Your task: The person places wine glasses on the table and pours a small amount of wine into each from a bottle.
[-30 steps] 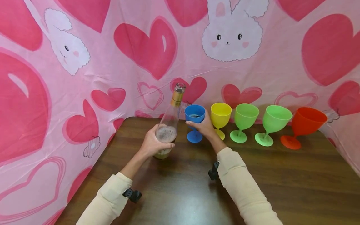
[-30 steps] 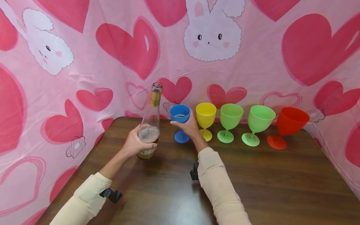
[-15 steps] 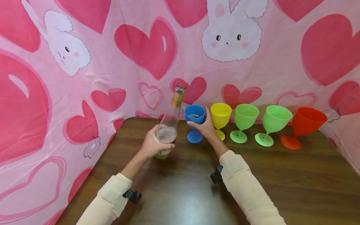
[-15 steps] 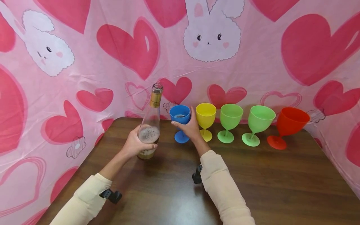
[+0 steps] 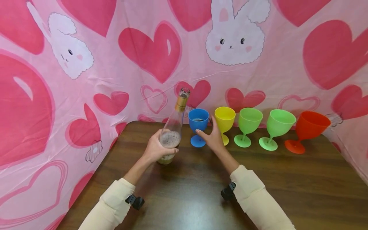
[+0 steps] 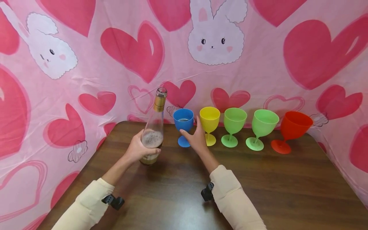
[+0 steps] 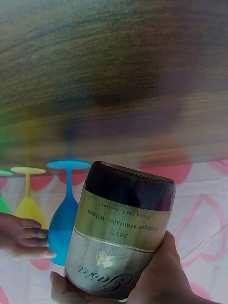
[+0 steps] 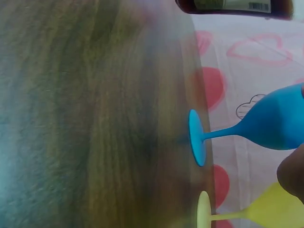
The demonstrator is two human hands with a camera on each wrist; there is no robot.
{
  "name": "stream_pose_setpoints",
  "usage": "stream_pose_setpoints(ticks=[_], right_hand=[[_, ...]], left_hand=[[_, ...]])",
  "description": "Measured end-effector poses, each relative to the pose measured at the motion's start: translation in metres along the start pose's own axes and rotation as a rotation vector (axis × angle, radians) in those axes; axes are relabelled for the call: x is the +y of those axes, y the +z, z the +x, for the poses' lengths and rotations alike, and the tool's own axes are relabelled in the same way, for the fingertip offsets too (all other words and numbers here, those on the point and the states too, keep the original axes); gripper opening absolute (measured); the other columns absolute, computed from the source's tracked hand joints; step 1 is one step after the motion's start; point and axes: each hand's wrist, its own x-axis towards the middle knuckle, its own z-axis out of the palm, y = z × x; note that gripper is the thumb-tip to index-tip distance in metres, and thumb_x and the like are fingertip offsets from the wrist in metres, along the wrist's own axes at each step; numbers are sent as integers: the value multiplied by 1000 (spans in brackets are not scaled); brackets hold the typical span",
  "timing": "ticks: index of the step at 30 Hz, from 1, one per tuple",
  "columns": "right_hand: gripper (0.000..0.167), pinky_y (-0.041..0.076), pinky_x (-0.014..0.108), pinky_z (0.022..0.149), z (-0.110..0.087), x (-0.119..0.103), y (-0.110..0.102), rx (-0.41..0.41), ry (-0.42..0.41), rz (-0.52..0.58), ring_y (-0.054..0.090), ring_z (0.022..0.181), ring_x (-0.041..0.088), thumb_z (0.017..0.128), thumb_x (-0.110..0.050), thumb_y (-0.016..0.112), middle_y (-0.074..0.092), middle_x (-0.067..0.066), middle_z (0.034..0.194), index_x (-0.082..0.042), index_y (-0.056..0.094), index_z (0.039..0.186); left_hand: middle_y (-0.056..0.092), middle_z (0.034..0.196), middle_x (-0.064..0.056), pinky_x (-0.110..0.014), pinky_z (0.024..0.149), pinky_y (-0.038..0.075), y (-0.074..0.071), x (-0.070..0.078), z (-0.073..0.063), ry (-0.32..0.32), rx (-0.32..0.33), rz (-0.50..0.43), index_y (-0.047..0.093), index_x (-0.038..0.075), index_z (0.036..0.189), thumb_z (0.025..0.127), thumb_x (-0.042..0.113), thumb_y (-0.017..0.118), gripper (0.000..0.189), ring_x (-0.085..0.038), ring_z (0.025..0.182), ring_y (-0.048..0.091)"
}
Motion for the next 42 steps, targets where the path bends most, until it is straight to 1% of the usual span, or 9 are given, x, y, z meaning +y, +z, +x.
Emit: stream_pose_setpoints(ticks=[7,10,16,19,23,28,32,36,42], right_hand=[[60,42,52,117,-16,0,-14,85,-4,-71,53,139,40,98,-25,65,54,20,150,-2,44,150],[46,53,39,106,-20,2,-21,155,-37,-42,67,121,37,98,-19,65,67,21,134,0,57,139],[30,49,4,79,-21,9,-35,379,-112,29,67,86,0,94,-8,67,74,26,109,4,68,122],[29,46,4,75,-19,13,-40,497,-126,72,59,79,-10,92,-6,68,72,28,106,5,70,118],[36,47,15,81,-15,19,-46,590,-82,91,59,89,3,88,-8,69,70,24,113,4,67,122],[58,44,42,104,-11,22,-52,544,-24,85,56,122,29,85,-10,74,61,23,134,4,55,138],[76,34,52,121,-7,21,-55,434,15,86,43,142,37,84,-15,76,49,26,149,5,41,149],[85,29,52,124,-1,21,-56,350,33,83,41,141,38,83,-16,77,43,25,152,2,33,153],[87,37,49,119,13,23,-53,313,-2,96,48,131,33,78,-14,83,49,20,142,-2,35,149]], left_hand=[[68,122,-15,-52,98,53,0,-2,-1,-5,11,-11,59,10,127,63,16,94,73,-33,110,63],[67,123,-15,-52,99,53,-1,-2,-2,-14,13,-11,58,10,128,63,17,94,74,-32,111,63],[67,123,-15,-52,99,53,-2,-2,0,-22,15,-10,58,10,128,63,18,94,75,-33,111,63],[68,123,-15,-52,99,53,-2,-3,0,-21,15,-3,58,10,128,63,19,94,75,-32,111,63],[68,123,-15,-51,99,53,-2,-3,0,-20,5,4,58,10,128,63,18,93,74,-32,111,63],[67,123,-14,-51,99,53,-1,-3,0,-22,-8,4,58,11,128,63,18,94,75,-32,111,63],[67,123,-14,-51,99,53,-1,-3,0,-18,-12,0,58,10,128,63,18,94,75,-32,111,63],[67,124,-15,-52,100,52,0,-3,1,-12,-19,-6,58,9,129,63,16,93,75,-33,112,63],[66,125,-15,-52,101,52,1,-3,-1,-15,-30,2,58,10,129,64,17,93,75,-33,113,62]])
